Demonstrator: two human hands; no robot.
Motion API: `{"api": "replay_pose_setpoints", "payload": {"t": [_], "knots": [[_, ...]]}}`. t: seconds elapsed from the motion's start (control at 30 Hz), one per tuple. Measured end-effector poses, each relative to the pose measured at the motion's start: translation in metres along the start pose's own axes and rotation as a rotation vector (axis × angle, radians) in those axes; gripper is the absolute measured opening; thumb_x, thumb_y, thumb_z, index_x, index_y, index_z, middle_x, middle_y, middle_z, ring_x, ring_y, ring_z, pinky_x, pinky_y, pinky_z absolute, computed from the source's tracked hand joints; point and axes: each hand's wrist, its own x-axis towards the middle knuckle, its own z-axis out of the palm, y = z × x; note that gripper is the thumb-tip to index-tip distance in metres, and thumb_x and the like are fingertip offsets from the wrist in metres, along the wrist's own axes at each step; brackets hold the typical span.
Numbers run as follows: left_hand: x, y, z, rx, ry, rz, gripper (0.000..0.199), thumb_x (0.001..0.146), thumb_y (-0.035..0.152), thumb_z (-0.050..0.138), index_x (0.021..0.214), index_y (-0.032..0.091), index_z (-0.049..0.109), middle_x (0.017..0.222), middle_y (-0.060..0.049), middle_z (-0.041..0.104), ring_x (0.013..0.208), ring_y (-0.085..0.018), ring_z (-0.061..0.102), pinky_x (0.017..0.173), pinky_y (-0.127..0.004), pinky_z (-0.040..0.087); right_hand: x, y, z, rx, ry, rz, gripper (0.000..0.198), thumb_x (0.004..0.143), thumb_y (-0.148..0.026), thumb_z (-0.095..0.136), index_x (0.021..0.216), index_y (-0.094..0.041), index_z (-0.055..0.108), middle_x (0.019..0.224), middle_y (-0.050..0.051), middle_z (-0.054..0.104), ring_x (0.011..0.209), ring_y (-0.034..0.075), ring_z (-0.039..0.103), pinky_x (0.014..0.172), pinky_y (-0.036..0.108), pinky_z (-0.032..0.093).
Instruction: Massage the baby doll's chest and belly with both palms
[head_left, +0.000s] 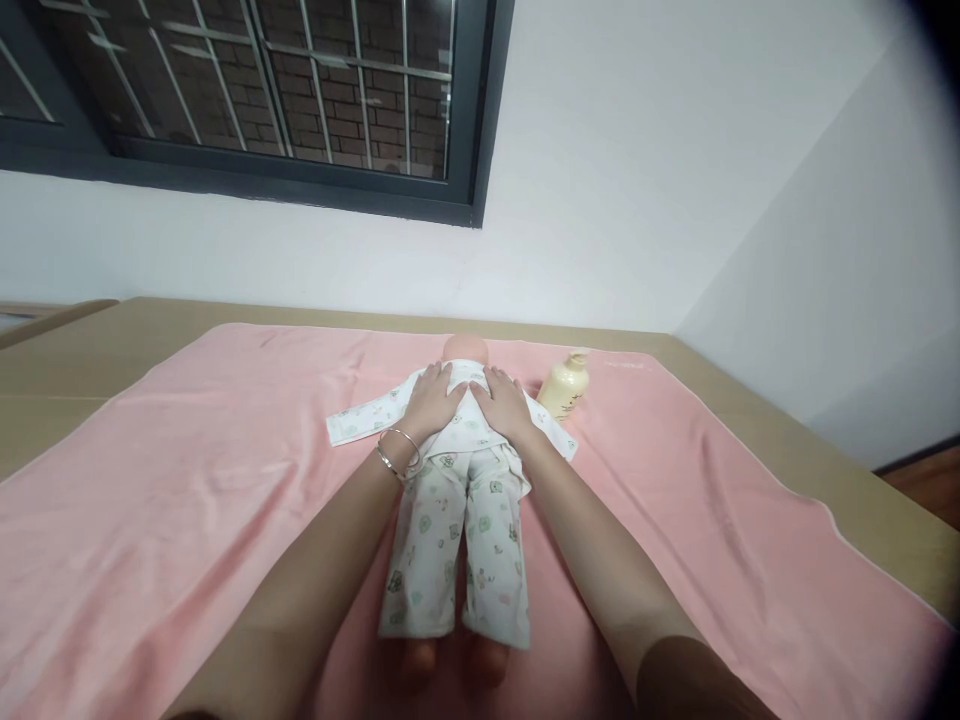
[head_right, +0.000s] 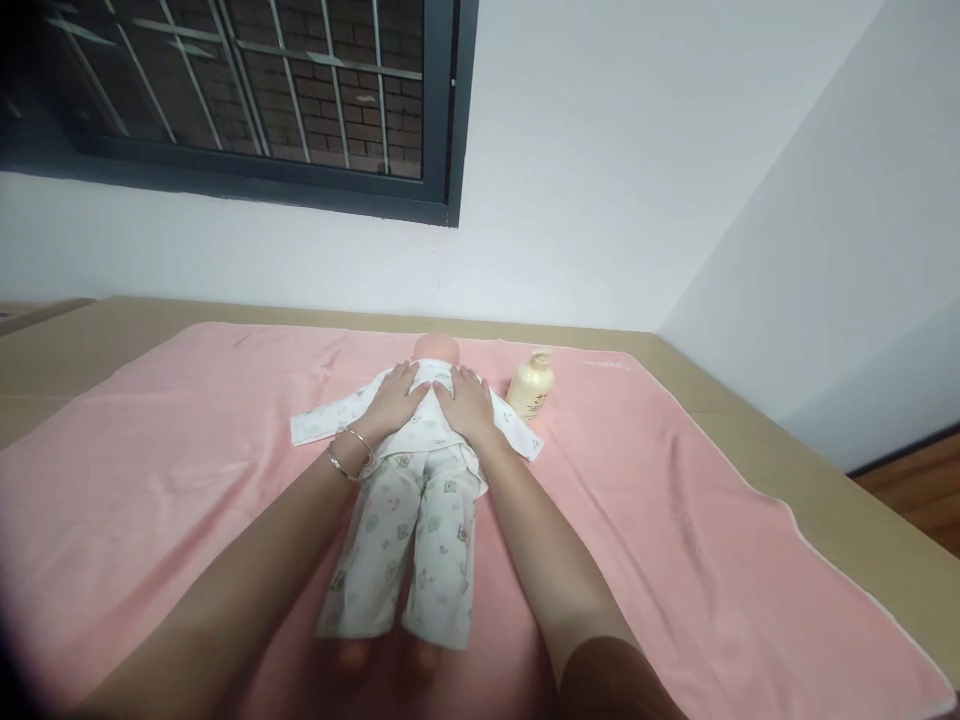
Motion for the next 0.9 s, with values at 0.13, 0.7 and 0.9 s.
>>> {"api": "replay_pose_setpoints", "payload": {"t": [0.13,0.7,0.9], "knots": [[-0.0005,-0.0002,0.0006,-0.005,-0.001,-0.036,0.066,0.098,0.055,0.029,0.152,0.017,0.032,0.163,-0.012,0.023,0.151,-0.031,0.014,0.12,-0.044,0.019,0.0001,-0.0012,-0.001,-0.007,-0.01,0.008,0.065,0.1,-0.055,0.025,0.15,-0.014,0.036,0.158,0.014,0.032,0.148,0.025,0.023,0.12,0.046,0.011],[0.0004,-0.002,0.0029,-0.015,0.009,-0.034,0.067,0.098,0.056,0.031,0.152,0.017,0.033,0.162,-0.012,0.024,0.151,-0.032,0.014,0.12,-0.044,0.018,-0.0002,-0.0005,0.0,-0.003,-0.006,0.005,0.064,0.1,-0.055,0.025,0.15,-0.015,0.036,0.158,0.013,0.032,0.148,0.025,0.024,0.12,0.047,0.011],[-0.0003,-0.0003,0.0019,-0.013,0.004,-0.038,0.066,0.098,0.055,0.031,0.152,0.016,0.033,0.162,-0.012,0.024,0.151,-0.032,0.014,0.12,-0.043,0.018,-0.0005,0.0005,0.0004,0.0,0.003,0.0,0.065,0.1,-0.056,0.025,0.15,-0.016,0.037,0.158,0.013,0.033,0.147,0.026,0.025,0.12,0.048,0.011]]}}
